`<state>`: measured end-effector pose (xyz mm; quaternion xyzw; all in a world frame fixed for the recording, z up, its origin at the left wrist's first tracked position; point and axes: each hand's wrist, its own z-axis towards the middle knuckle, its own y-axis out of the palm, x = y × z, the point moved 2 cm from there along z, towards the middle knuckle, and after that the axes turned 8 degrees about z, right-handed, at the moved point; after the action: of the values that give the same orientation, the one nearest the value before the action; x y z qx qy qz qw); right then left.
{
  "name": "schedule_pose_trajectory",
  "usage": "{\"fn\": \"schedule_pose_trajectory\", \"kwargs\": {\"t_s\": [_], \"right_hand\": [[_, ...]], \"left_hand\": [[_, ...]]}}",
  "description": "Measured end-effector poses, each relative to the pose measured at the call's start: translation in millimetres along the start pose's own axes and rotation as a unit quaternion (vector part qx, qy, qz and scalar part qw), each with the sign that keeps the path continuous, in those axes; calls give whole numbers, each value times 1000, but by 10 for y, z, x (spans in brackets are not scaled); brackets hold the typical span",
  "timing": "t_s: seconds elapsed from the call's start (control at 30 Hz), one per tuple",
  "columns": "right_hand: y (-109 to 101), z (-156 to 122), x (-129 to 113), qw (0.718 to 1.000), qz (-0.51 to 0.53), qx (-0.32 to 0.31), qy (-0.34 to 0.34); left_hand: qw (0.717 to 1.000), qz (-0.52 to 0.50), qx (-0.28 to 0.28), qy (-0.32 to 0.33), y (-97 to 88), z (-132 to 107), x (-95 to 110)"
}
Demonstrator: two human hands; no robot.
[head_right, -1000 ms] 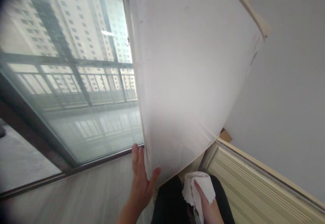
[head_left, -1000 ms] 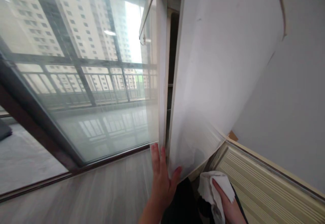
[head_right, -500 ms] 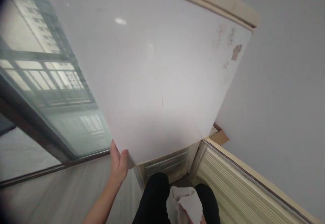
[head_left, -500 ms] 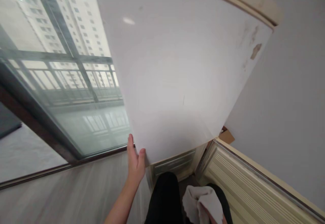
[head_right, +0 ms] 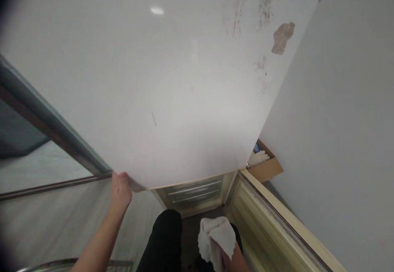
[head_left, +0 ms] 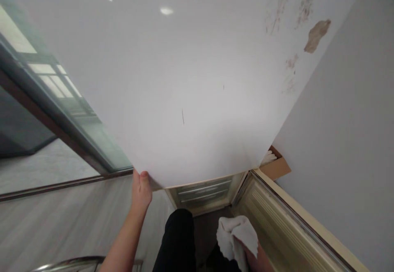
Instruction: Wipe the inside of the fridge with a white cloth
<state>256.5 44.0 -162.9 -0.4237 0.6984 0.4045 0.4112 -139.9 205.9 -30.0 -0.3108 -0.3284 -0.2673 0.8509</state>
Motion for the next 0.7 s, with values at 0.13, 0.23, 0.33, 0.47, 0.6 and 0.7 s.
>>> {"fn": "schedule_pose_trajectory", "kwargs": {"t_s": [0.13,0.23,0.33,0.47,0.6,0.7], "right_hand": [[213,-82,-49,996,0,-17,86],[492,-143,38,992,24,-33,122],[755,-196,177,984,66,-104,129],[945,-311,373,970,79,-194,121],[912,-483,627,967,80,-180,162],[841,-593,795,962,136,-145,189]], "left_hand": [[997,43,60,-37,-24,-408,247],[996,2,88,5,-2,-1123,536],[987,-32,-154,27,91,-1938,749],[951,-38,-305,-31,24,-2703,809],[941,-22,-334,-42,-115,-3031,774],[936,-7,-345,-68,-146,-3133,808]]}}
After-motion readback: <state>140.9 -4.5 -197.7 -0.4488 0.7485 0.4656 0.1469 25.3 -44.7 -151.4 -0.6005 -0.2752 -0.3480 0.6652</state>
